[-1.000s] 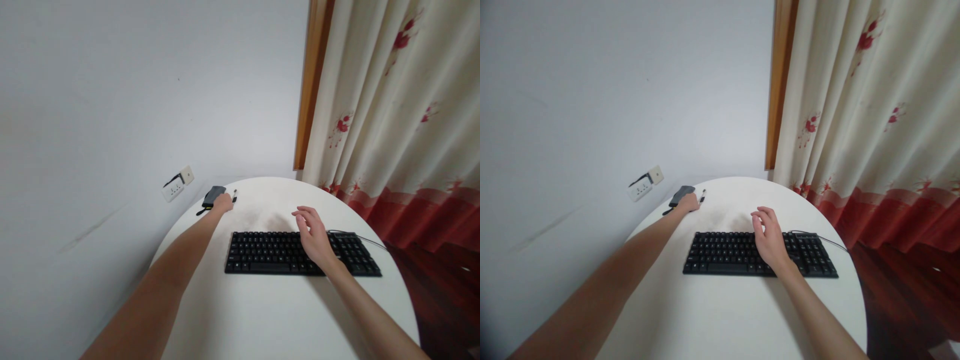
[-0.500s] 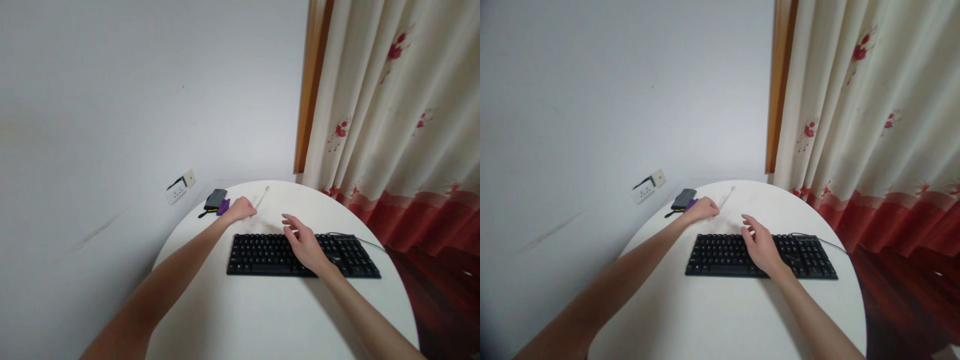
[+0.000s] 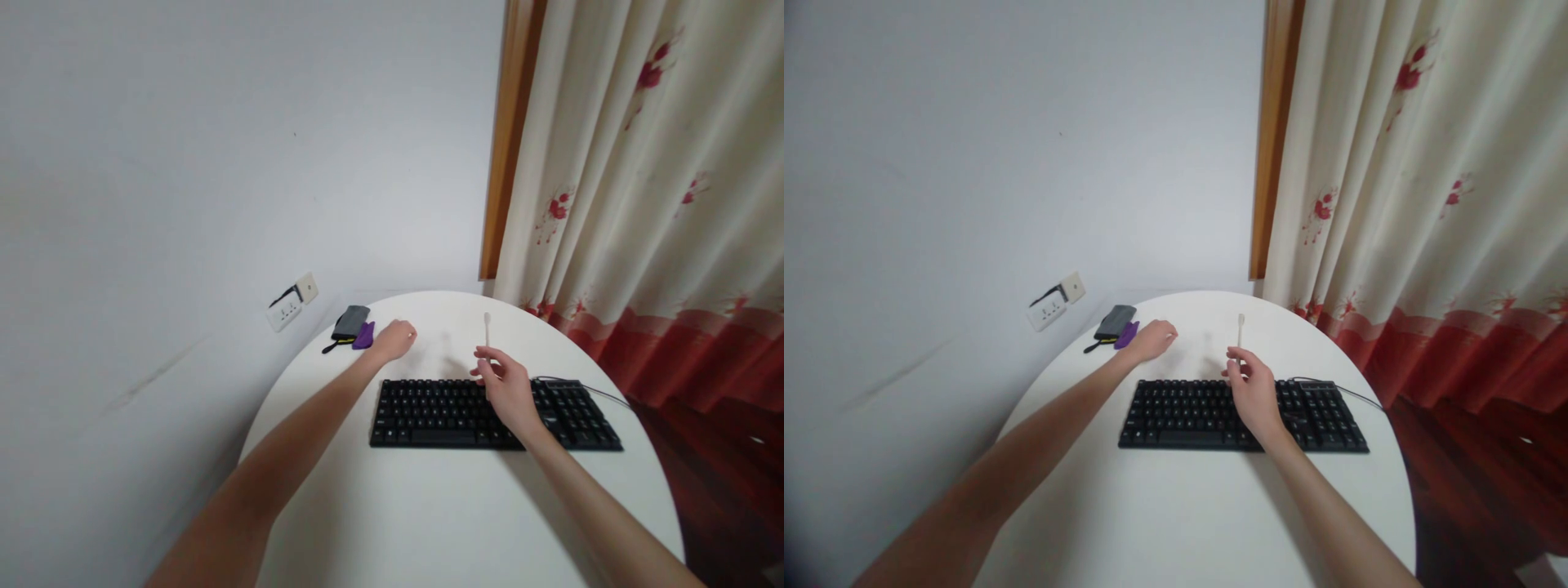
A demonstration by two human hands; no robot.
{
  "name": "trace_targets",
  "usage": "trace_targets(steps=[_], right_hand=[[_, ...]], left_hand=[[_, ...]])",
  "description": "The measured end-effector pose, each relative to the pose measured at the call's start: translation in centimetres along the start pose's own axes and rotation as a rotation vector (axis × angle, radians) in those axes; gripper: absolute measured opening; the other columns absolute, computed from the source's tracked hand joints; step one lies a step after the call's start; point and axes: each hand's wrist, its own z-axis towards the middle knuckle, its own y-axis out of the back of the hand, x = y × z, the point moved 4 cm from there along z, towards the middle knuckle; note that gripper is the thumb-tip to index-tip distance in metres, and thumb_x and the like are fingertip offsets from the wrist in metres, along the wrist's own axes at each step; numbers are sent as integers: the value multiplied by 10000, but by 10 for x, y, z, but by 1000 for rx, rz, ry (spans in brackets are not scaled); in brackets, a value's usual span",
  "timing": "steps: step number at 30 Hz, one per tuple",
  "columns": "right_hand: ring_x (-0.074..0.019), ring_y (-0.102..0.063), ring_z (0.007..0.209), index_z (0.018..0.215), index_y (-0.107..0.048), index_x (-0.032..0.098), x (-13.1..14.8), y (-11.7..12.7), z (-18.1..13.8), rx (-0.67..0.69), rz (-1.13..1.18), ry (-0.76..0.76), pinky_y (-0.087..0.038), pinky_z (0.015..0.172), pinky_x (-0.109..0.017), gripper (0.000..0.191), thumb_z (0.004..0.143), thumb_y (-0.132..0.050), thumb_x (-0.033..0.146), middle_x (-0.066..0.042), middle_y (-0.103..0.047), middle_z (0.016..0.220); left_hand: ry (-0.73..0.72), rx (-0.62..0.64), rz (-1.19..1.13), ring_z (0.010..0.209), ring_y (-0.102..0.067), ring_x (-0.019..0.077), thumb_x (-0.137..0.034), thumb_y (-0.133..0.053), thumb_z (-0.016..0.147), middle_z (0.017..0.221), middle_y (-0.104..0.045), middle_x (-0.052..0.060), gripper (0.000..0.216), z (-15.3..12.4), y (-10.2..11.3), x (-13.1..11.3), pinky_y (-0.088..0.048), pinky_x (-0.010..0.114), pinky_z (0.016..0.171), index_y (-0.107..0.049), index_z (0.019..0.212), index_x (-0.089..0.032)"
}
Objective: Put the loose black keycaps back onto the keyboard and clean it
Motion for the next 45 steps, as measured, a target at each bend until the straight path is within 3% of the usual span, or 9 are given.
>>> trace_targets(steps=[6, 13, 16, 20, 24, 29, 33, 37, 45], right_hand=[[-173, -666, 672, 1137, -656, 179, 1, 0, -4, 39, -57, 7, -494, 462, -261, 381, 886, -546, 444, -140, -681, 1172], [-102, -524, 492, 1223, -599, 184, 1, -2, -4, 98, -25, 57, -458, 446, -274, 443, 898, -509, 470, -136, -679, 1156], [-106, -491, 463, 1278, -514, 189, 0, 0, -2, 107, 27, 40, -414, 415, -260, 526, 866, -568, 511, -114, -717, 1032], [-144, -514, 489, 945, -663, 169, -1, 8, 3, 55, -100, 24, -404, 464, -273, 341, 830, -625, 488, -41, -677, 685], [-172, -548, 593, 829, -735, 159, 1, 15, 7, 21, -187, 44, -429, 575, -300, 299, 819, -623, 437, -34, -645, 643], [-126, -448, 507, 1013, -723, 122, 3, 15, 5, 82, -37, -106, -327, 482, -260, 350, 792, -621, 375, 15, -555, 576], [-95, -409, 470, 927, -673, 153, 8, 10, 1, 55, 84, -96, -287, 449, -228, 278, 753, -690, 369, 52, -511, 532], [-78, -420, 438, 767, -606, 174, 5, -2, -8, 39, 230, -114, -260, 409, -202, 276, 761, -709, 430, 41, -548, 530], [-88, -491, 427, 824, -602, 176, 0, -45, -27, 39, 337, -187, -318, 384, -188, 273, 789, -657, 441, 19, -621, 568]], left_hand=[[170, -71, 123, 1238, -498, 331, -177, -496, 909, 1261, -604, 219, 259, 3, -17, 55, -359, 453, 1064, -696, 1047, -86], [203, -135, 4, 1310, -450, 262, -199, -435, 942, 1393, -546, 120, 346, 0, -16, 59, -336, 377, 1099, -647, 1215, -167], [177, -59, -131, 1054, -630, 204, -242, -417, 946, 1138, -700, 95, 344, -17, -21, 53, -463, 288, 938, -694, 1128, -149], [150, 112, -319, 698, -667, 173, -343, -475, 898, 813, -738, 58, 352, -54, -28, 54, -498, 240, 633, -752, 934, -128], [92, 195, -472, 695, -661, 166, -390, -516, 858, 778, -731, 49, 363, -80, -26, 58, -502, 231, 643, -767, 904, -133], [26, 288, -582, 689, -653, 166, -351, -532, 822, 723, -718, 55, 324, -89, -27, 57, -502, 234, 652, -767, 795, -130], [-32, 349, -608, 634, -608, 143, -359, -563, 805, 691, -700, 45, 306, -93, -24, 56, -464, 216, 598, -779, 795, -142], [1, 455, -583, 495, -469, 94, -417, -630, 780, 683, -691, 49, 336, -99, -16, 67, -342, 207, 470, -786, 858, -129], [29, 569, -791, 485, -438, 76, -317, -704, 709, 767, -725, 71, 361, -100, -28, 79, -302, 208, 455, -779, 1013, -139]])
